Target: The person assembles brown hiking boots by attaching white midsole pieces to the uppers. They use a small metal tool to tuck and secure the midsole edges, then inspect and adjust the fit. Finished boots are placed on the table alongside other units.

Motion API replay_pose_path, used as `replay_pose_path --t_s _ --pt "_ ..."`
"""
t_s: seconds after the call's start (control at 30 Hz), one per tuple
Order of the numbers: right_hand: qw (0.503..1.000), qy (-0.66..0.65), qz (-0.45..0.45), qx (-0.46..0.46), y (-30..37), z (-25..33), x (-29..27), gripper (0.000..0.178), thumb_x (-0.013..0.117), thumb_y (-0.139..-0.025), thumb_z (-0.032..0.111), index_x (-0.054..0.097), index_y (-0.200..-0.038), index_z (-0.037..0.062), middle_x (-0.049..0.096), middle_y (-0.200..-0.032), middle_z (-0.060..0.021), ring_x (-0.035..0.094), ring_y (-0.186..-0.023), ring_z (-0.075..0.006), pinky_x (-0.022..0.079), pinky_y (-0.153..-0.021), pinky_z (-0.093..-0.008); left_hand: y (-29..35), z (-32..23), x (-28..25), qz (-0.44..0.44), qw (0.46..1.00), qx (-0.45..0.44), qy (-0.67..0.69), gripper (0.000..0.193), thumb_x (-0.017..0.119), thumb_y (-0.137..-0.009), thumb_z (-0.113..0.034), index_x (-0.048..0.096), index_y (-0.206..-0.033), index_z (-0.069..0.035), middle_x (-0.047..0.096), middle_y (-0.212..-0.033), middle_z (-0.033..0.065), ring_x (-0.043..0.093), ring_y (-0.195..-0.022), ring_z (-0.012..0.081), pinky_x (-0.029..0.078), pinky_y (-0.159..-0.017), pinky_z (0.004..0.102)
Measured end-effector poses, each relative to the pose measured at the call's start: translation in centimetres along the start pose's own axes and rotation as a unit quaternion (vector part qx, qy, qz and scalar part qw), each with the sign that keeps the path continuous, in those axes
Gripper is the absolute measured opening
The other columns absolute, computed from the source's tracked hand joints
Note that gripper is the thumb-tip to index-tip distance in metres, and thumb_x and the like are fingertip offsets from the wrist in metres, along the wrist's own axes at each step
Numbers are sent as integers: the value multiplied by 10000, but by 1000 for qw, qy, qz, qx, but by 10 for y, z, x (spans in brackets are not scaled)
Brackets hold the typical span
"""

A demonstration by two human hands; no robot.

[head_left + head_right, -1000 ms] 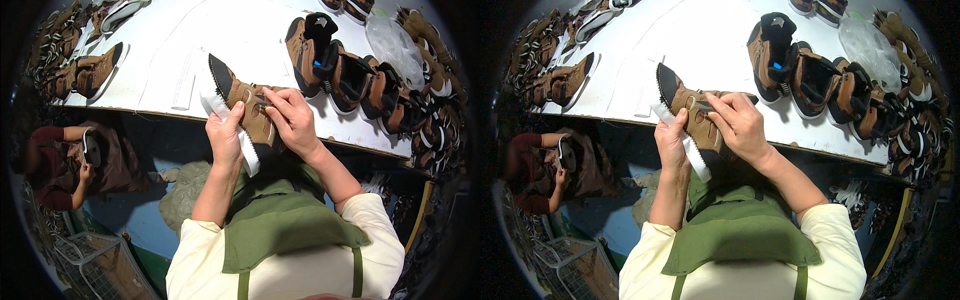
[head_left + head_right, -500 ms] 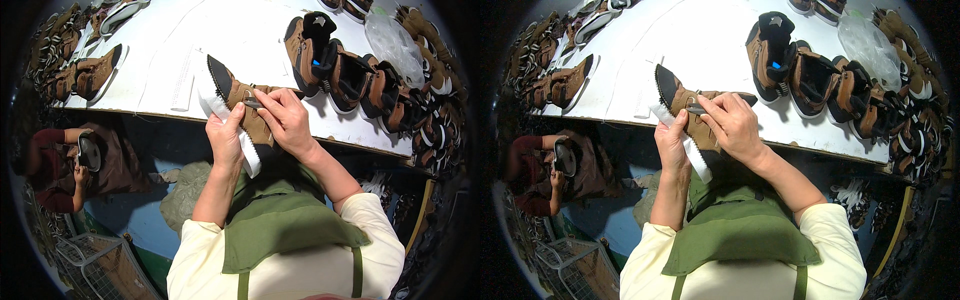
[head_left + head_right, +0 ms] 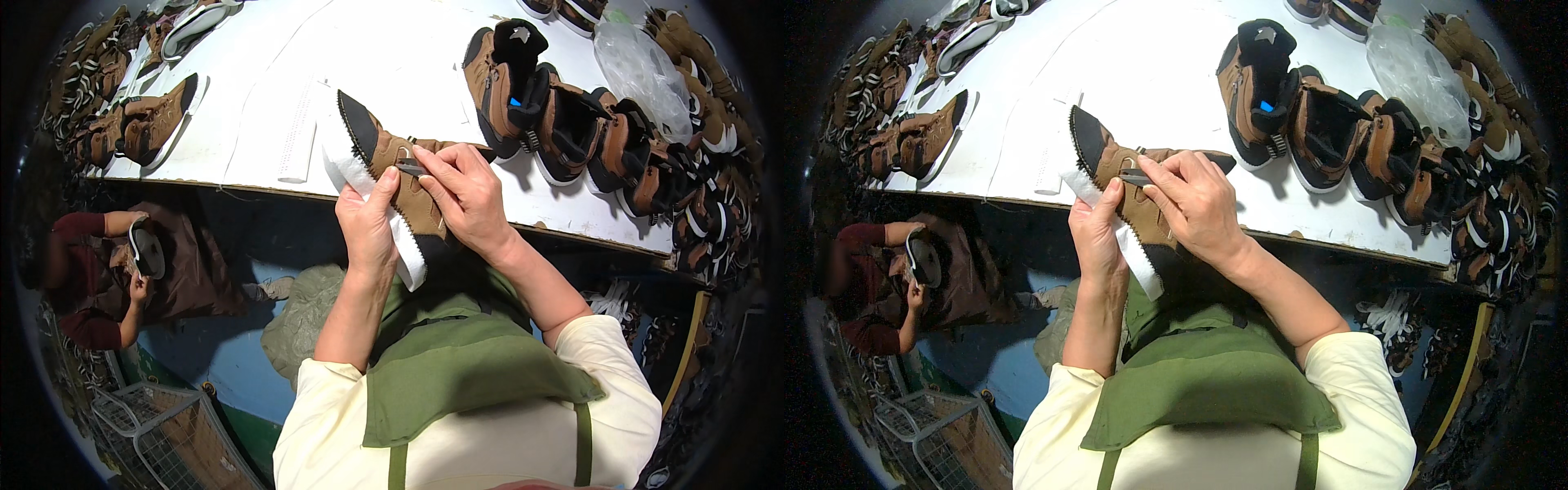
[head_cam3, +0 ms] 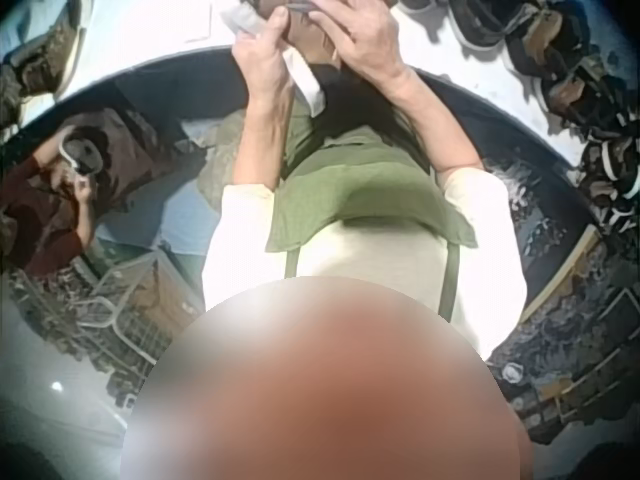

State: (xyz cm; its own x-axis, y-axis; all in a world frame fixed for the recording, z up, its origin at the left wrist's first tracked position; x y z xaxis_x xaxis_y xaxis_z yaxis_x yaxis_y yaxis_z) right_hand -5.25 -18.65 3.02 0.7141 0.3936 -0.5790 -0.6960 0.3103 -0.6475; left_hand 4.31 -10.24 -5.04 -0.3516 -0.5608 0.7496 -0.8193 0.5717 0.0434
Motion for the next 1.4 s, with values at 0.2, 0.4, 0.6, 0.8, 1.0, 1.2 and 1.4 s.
replay_pose_path --t_s 0.2,0.4,0.6,0.8,1.0,1.2,1.4 --pt "1000 -4 -4 7 2 -2 -1 370 688 -787 -10 666 -1154 25 583 -824 -80 548 -738 -223 455 -650 -323 1 0 4 1 1000 -7 6 228 625 -882 10 587 -1103 50 661 -1003 98 647 -881 152 530 -813 284" --pt "999 -28 -5 -19 2 -1 -3 364 696 -773 -11 672 -1135 16 584 -822 -81 542 -723 -226 452 -640 -317 2 2 3 12 1000 -4 16 263 620 -881 17 568 -1136 52 653 -1045 111 644 -912 166 529 -833 295" --pt "985 -76 46 -149 12 36 -6 328 698 -778 47 682 -1105 44 563 -784 -56 538 -664 -209 442 -586 -321 -4 4 -3 7 1000 -19 22 278 624 -881 10 565 -1150 43 648 -1071 108 637 -924 169 524 -848 307" --pt "1000 -8 3 -4 0 2 -11 358 676 -799 -5 646 -1156 -15 579 -838 -93 559 -743 -236 464 -664 -332 -3 9 0 23 999 -19 45 273 613 -888 13 562 -1154 43 647 -1085 121 639 -946 178 533 -857 324" --pt "1000 15 17 8 -1 0 -5 359 686 -800 18 655 -1157 17 581 -831 -89 557 -736 -241 463 -651 -332 -4 10 -2 24 999 -13 30 255 589 -902 -5 567 -1153 35 655 -1083 115 644 -950 180 527 -864 323" --pt "999 24 21 12 -1 -2 -1 358 692 -798 34 659 -1155 30 582 -831 -86 557 -731 -241 464 -637 -336 -5 11 -3 23 999 -8 22 249 583 -907 -17 571 -1151 29 660 -1080 109 645 -951 178 519 -872 320" --pt "999 29 23 17 -1 -2 -1 351 688 -804 45 657 -1153 22 581 -835 -91 558 -732 -244 465 -636 -339 -5 12 -4 21 999 -10 28 243 589 -901 -12 575 -1140 32 661 -1079 111 644 -956 176 515 -874 316"
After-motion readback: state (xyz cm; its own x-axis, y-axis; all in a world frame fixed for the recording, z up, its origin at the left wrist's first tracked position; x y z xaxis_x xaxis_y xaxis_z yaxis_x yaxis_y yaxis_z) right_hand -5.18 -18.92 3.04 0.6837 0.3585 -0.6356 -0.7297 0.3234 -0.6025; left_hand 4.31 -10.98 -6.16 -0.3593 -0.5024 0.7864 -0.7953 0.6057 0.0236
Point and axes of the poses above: each hand's wrist, its own y-axis away from the middle knuckle, its own x-axis out of the palm, z = x × y, the point moved 9 cm from there along -y, towards the middle knuckle
